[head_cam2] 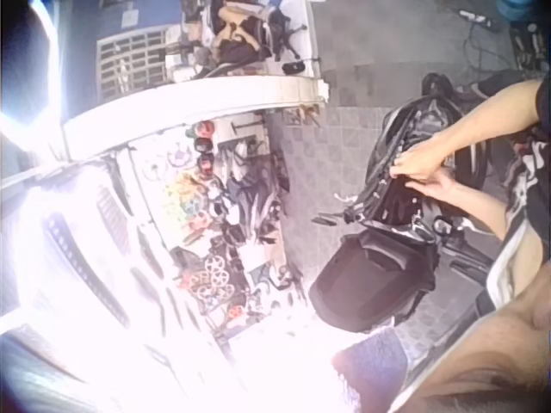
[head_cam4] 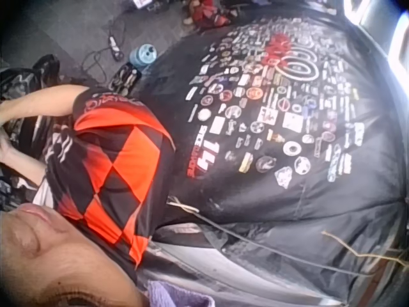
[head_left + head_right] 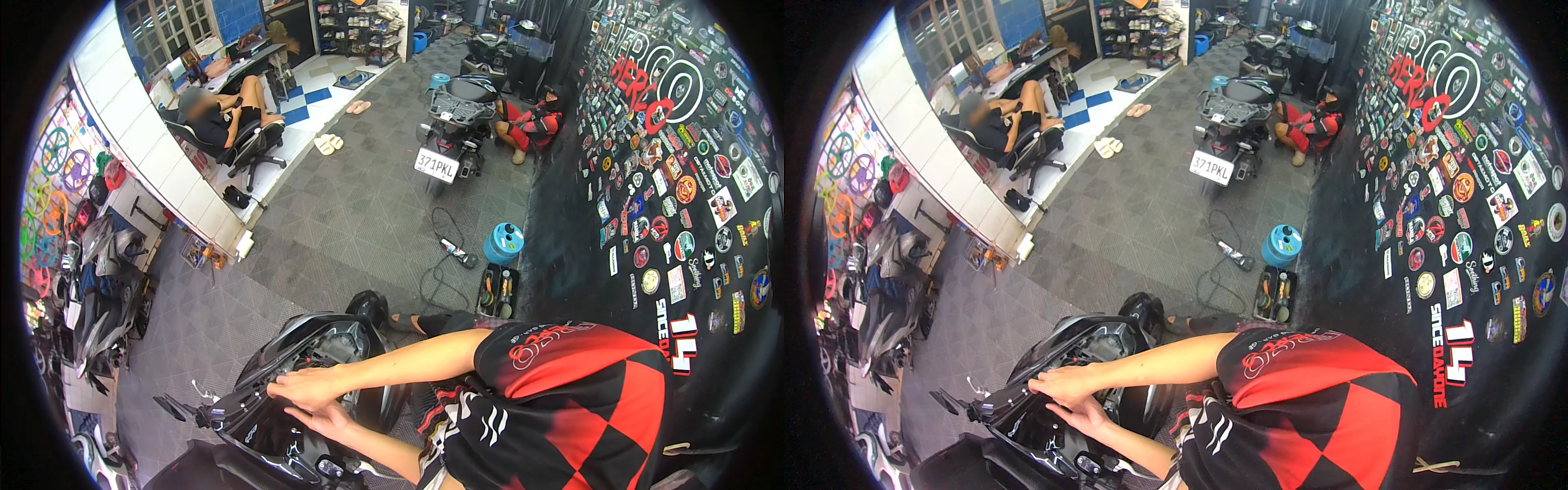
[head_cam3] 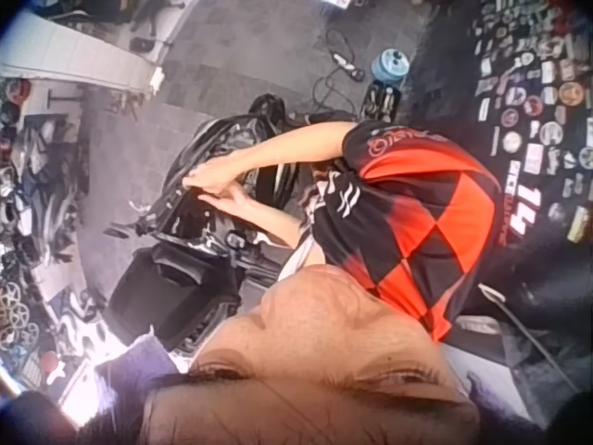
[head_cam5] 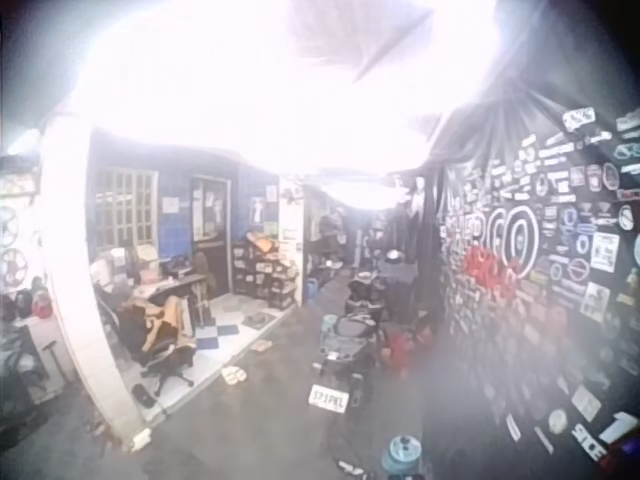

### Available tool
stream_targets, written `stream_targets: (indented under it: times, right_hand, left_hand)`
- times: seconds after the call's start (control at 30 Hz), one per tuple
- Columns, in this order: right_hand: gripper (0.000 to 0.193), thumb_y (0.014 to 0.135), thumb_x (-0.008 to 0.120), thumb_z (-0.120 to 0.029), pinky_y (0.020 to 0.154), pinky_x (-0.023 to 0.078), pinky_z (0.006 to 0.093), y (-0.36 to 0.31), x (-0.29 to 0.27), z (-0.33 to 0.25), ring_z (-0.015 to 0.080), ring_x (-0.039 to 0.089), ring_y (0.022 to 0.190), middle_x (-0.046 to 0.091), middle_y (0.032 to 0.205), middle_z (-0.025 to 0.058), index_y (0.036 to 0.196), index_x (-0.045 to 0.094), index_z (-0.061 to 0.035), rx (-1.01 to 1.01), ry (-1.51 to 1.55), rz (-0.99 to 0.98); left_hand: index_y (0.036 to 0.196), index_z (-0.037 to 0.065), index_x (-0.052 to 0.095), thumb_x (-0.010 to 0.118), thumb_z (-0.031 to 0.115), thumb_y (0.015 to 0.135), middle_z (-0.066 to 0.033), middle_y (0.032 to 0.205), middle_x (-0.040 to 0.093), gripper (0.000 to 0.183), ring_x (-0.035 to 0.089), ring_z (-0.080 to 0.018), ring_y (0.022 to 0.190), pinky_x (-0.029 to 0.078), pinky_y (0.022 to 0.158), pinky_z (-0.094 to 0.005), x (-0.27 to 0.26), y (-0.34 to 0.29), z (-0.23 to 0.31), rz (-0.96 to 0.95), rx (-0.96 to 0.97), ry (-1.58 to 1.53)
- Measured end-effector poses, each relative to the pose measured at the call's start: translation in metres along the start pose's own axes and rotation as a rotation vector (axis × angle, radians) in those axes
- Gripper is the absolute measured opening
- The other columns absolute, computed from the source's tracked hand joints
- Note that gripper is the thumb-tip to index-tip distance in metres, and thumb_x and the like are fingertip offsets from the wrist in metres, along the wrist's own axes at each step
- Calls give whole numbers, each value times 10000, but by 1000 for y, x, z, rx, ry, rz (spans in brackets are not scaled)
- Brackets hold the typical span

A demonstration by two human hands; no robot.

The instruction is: The person installs a windshield on the front of a motorcycle. They align the plastic windshield with the mounting frame and secure it by inserting and tightening screws.

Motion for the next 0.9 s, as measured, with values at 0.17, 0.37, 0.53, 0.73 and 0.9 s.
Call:
stream_targets:
  times: [0.17,0.37,0.53,0.73,0.9]
  right_hand:
    - [390,865,655,-156,652,519,504,11,-18,-18,429,659,784,656,825,222,1149,449,15,324,-42,-226]
    - [435,906,644,-307,640,519,514,-2,-11,-1,442,654,763,643,754,235,1103,458,33,-188,-61,169]
    - [347,852,612,-135,649,519,513,13,-19,-25,432,667,788,652,759,226,1121,452,15,276,-45,-185]
    - [355,837,591,-72,683,509,501,-1,-7,10,441,654,867,644,868,277,1149,449,22,-91,73,142]
    - [347,887,615,-101,824,496,479,12,-25,-22,402,610,1029,583,1101,245,1179,463,10,468,34,-295]
  left_hand:
    - [1329,-23,514,590,221,988,-126,1350,553,425,510,-213,1267,379,1119,-382,-5,3,8,-44,-125,-151]
    - [1368,-28,478,577,184,991,-123,1411,517,444,493,-210,1292,355,1137,-376,8,-1,-8,69,-92,-2]
    - [1404,-12,436,584,200,988,-102,1408,509,489,505,-202,1270,342,1144,-371,2,3,8,-222,-5,-208]
    - [1325,16,531,574,180,992,-78,1350,564,374,512,-186,1263,355,1136,-372,-12,7,-1,80,7,112]
    - [1271,18,571,589,223,989,-78,1334,569,349,504,-181,1265,382,1113,-358,18,-5,-12,-143,17,-55]
Point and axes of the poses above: each hand's wrist, its own y-axis towards the middle knuckle, its own x-axis out of the palm, z = x × y, the point moved 3 cm from there along y, towards the middle knuckle
